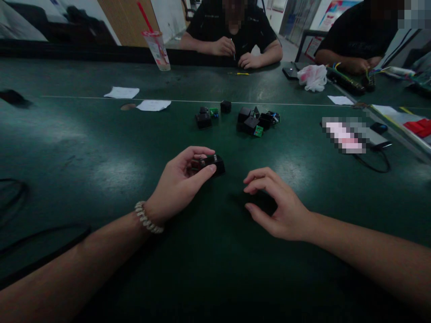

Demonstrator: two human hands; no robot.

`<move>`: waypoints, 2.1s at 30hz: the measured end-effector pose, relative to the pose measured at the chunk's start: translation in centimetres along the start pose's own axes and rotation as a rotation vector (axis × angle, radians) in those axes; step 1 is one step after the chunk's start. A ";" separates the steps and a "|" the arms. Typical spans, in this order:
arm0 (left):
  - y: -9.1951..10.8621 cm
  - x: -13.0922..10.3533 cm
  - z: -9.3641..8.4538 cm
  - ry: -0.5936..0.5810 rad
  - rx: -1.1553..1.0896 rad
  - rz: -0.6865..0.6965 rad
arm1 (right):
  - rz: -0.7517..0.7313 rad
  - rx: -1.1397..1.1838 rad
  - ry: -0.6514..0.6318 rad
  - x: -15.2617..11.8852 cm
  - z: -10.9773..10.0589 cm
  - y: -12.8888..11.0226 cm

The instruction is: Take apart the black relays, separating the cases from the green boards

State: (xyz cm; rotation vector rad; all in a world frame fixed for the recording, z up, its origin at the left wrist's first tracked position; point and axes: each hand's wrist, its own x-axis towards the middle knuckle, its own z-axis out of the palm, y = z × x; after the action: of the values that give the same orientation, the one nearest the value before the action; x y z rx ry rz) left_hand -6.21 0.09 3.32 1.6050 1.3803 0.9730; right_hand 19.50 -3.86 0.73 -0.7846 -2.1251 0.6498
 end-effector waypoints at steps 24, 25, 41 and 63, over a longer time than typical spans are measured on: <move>-0.5 -0.3 0.5 -0.015 -0.088 0.019 | 0.025 0.029 -0.033 0.1 0.0 0.1; -0.5 -0.3 0.5 -0.020 -0.095 0.014 | 0.023 0.029 -0.034 0.1 0.0 0.1; -0.6 -0.9 0.6 -0.158 -0.163 0.125 | 0.085 0.061 0.044 0.0 0.3 0.2; -1.5 -1.7 1.1 -0.311 -0.249 0.423 | 0.092 0.216 0.131 -0.4 0.7 0.8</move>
State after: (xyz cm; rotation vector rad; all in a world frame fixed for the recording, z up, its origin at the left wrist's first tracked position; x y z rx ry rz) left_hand -5.95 -1.52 1.40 1.7979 0.6945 1.0334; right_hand 19.39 -3.73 -0.40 -0.7864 -1.8730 0.8379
